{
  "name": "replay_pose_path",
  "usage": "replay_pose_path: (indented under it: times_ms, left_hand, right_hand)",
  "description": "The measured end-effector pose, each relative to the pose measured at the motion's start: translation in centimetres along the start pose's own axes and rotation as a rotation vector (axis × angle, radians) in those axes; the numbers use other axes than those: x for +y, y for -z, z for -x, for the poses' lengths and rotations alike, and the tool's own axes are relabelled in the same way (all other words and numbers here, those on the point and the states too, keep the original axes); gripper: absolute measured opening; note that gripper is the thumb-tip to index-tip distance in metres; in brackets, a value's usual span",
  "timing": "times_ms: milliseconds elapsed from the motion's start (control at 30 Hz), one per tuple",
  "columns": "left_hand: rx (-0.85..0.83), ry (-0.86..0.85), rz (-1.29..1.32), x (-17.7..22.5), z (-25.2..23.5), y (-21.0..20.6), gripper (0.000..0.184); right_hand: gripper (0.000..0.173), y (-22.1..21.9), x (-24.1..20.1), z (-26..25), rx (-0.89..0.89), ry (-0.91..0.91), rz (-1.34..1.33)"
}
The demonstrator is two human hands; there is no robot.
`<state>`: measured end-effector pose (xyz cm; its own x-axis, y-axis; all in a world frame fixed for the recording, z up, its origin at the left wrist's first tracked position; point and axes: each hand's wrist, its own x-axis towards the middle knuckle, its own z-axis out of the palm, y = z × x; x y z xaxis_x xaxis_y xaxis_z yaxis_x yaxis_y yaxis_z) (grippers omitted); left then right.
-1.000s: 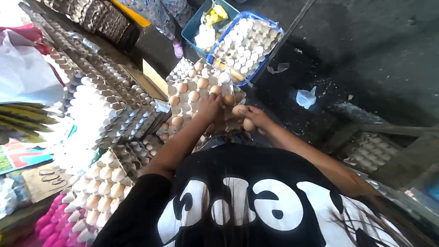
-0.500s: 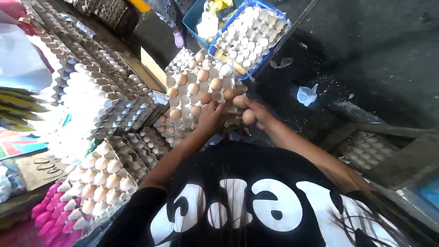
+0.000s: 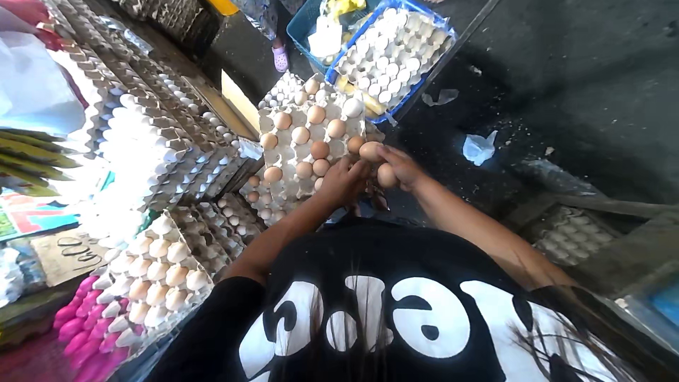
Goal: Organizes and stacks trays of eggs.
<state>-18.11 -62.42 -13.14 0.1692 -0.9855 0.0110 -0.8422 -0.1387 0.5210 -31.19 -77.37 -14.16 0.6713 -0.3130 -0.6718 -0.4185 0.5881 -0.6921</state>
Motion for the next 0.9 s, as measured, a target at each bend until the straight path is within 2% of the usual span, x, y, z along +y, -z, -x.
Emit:
replay_pose_path:
  times_ms: [100,200,300,400,500,600,733,833,900]
  left_hand:
    - [-0.012,-0.099,0.021,-0.6,0.8,0.1,0.038]
    - [-0.036,-0.103,0.008,-0.6,2.2,-0.5,0.033]
    - [-0.142,-0.051,-0.045,0.2,2.5,-1.5,0.027]
    - [-0.238,0.129,0.025,1.0,1.5,0.2,0.034]
    - [-0.174,0.487,-0.033,0.1,0.6,4.0,0.043]
    - [-0.272,0.743,-0.126,-1.5,-0.2,6.1,0.052]
    - [-0.372,0.831,-0.166,-0.8,-1.4,6.0,0.06]
    - [-0.261,0.834,-0.102,-0.5,-1.1,6.0,0.06]
    - [-0.153,0.736,-0.058,0.3,-0.6,6.1,0.054]
  right_hand:
    - [0.051,0.5,-0.8,-1.0,-0.04,0.018,0.059]
    - [0.051,0.9,-1.8,-1.5,-0.094,-0.014,0.11]
    - [0.05,1.0,-2.0,-1.5,-0.096,-0.032,0.102]
    - [0.05,0.7,-2.0,-1.3,-0.079,-0.034,0.093]
    - [0.05,0.7,-1.8,-1.4,-0.08,-0.022,0.091]
    - [0.051,0.6,-1.6,-1.5,-0.069,-0.02,0.069]
    - [0.052,-0.1,-1.8,-1.3,-0.022,-0.034,0.055]
    - [0.052,-0.5,-1.8,-1.0,0.006,-0.026,0.049]
    - [0.052,-0.5,-1.9,-1.0,0.005,-0.014,0.054]
